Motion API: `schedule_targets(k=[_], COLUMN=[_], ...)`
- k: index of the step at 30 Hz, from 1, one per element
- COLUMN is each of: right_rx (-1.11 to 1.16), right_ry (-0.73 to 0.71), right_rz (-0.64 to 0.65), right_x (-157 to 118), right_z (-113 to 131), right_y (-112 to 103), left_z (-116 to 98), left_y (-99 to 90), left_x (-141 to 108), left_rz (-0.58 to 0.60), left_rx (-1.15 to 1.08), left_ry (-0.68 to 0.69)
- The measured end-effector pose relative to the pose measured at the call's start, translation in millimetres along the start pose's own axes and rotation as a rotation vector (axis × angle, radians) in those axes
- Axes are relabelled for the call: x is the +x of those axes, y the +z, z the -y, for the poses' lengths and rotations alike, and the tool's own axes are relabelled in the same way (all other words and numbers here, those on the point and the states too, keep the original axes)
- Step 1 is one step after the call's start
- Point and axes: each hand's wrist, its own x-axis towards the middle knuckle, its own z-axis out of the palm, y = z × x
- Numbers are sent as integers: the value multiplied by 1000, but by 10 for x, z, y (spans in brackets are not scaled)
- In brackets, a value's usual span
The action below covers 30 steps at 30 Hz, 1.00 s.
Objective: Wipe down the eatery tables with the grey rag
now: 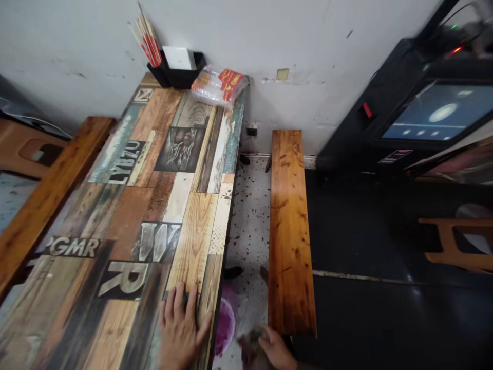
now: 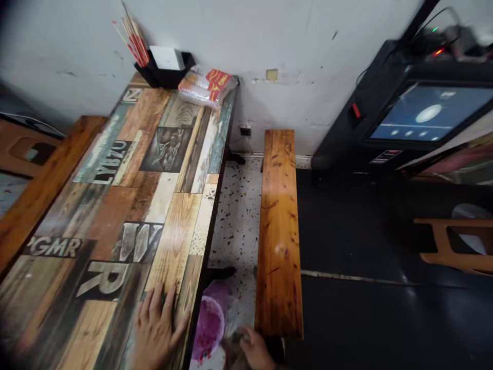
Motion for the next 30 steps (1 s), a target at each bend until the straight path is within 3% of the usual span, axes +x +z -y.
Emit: schedule_targets(k=[2,5,7,9,11,14,17,21,24,27,30], right_rx=[61,23,-97,-282,-508,-811,-975,-1019,-1031,-1067,-1072], right_ry=[-59,-209,-362,-548,-687,-714,-718,-766,-751,-783,-847], right_rz=[-84,-183,-230,-230,-173,-83,-77,-119,-196,-184,-106], right_x=[33,15,-69,-149,-147,53,357,809,1258,1739,2073], right_z=[277,927,1391,1770,2009,2133,2165,2469,2936,3389,3646], right_y=[-207,-564,-593,-362,67,744,1060,865,554,282,85], left_z=[-4,-20,-10,20,60,112,134,145,183,191,-10], left_y=[-10,-49,-76,-86,-72,-22,9,24,57,47,-65], left_x=[-30,-76,-104,-133,-170,-234,-262,-219,-222,-206,117], left_rz=[-3,36,46,17,-33,-85,-91,-89,-79,-53,-11], left_rx=[17,37,32,18,-1,-31,-77,-112,-89,-54,-21], left_ry=[-29,-49,-38,-37,-38,-15,-1,-40,-63,-81,-188])
